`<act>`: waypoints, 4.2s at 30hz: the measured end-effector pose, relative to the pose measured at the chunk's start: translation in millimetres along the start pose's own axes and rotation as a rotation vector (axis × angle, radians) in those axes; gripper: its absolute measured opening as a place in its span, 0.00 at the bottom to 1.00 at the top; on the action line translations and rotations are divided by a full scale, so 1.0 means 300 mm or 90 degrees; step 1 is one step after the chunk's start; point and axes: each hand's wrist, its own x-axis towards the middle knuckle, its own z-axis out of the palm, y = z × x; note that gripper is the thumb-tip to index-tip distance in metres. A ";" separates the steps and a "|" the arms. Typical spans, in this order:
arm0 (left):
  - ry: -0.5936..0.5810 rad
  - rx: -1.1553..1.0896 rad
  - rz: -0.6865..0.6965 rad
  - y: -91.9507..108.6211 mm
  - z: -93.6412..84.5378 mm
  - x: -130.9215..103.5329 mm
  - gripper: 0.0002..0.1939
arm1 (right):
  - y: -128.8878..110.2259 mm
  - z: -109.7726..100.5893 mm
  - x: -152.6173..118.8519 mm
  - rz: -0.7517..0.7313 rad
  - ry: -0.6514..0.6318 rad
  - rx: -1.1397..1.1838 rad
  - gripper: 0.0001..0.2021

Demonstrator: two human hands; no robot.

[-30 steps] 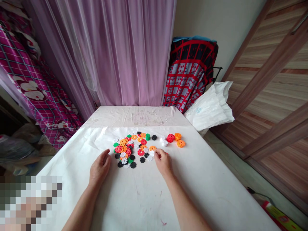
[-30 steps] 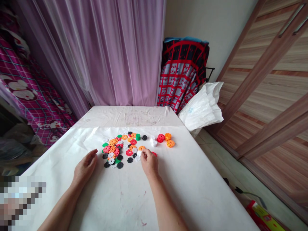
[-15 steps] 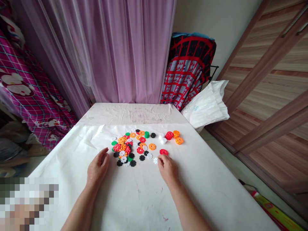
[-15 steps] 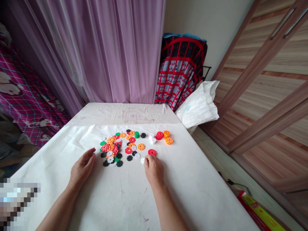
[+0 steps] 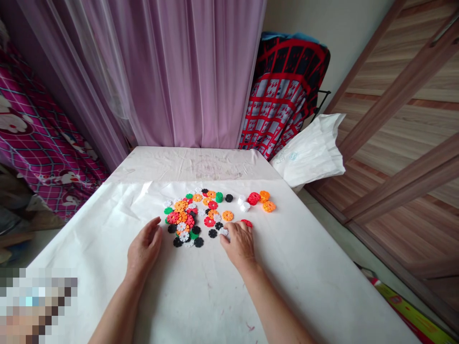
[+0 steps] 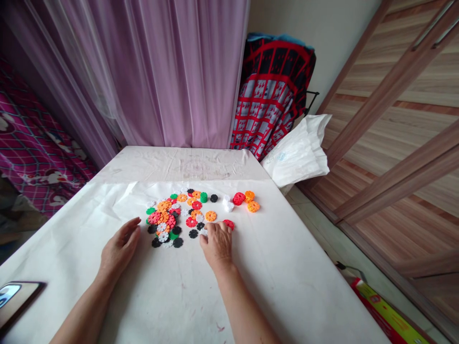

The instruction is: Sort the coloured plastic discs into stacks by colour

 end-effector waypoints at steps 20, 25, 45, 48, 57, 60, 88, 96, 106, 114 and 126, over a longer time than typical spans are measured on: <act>-0.008 -0.007 0.001 -0.009 0.005 0.003 0.23 | 0.107 -0.037 -0.081 -0.009 0.006 0.070 0.06; -0.013 -0.005 0.005 -0.003 0.002 0.005 0.23 | 0.096 -0.009 -0.043 -0.041 -0.001 0.049 0.06; -0.011 -0.017 -0.006 -0.002 0.006 -0.001 0.24 | 0.083 0.014 -0.017 -0.007 0.007 0.074 0.08; -0.014 -0.018 -0.005 -0.003 0.005 0.000 0.23 | 0.098 0.015 -0.031 -0.007 0.030 0.082 0.08; -0.017 -0.021 -0.002 -0.006 0.008 0.002 0.23 | 0.087 0.021 -0.028 -0.026 0.051 0.115 0.06; -0.020 -0.031 -0.005 -0.007 0.007 0.001 0.23 | 0.079 0.022 -0.022 -0.032 0.040 0.095 0.07; -0.024 -0.028 0.000 -0.014 0.013 0.002 0.24 | -0.018 -0.038 0.199 0.032 -0.104 0.045 0.08; -0.022 -0.035 0.000 -0.012 0.009 0.002 0.23 | 0.099 -0.057 0.009 0.080 0.016 0.195 0.09; 0.000 -0.036 0.018 -0.019 0.014 0.002 0.22 | 0.082 -0.027 -0.014 0.058 -0.014 0.127 0.09; -0.028 -0.022 -0.006 0.002 0.001 0.002 0.23 | 0.098 -0.038 -0.025 0.064 -0.044 0.118 0.09; -0.011 -0.032 0.006 0.001 0.007 -0.003 0.22 | 0.106 -0.044 -0.023 0.034 -0.031 0.112 0.06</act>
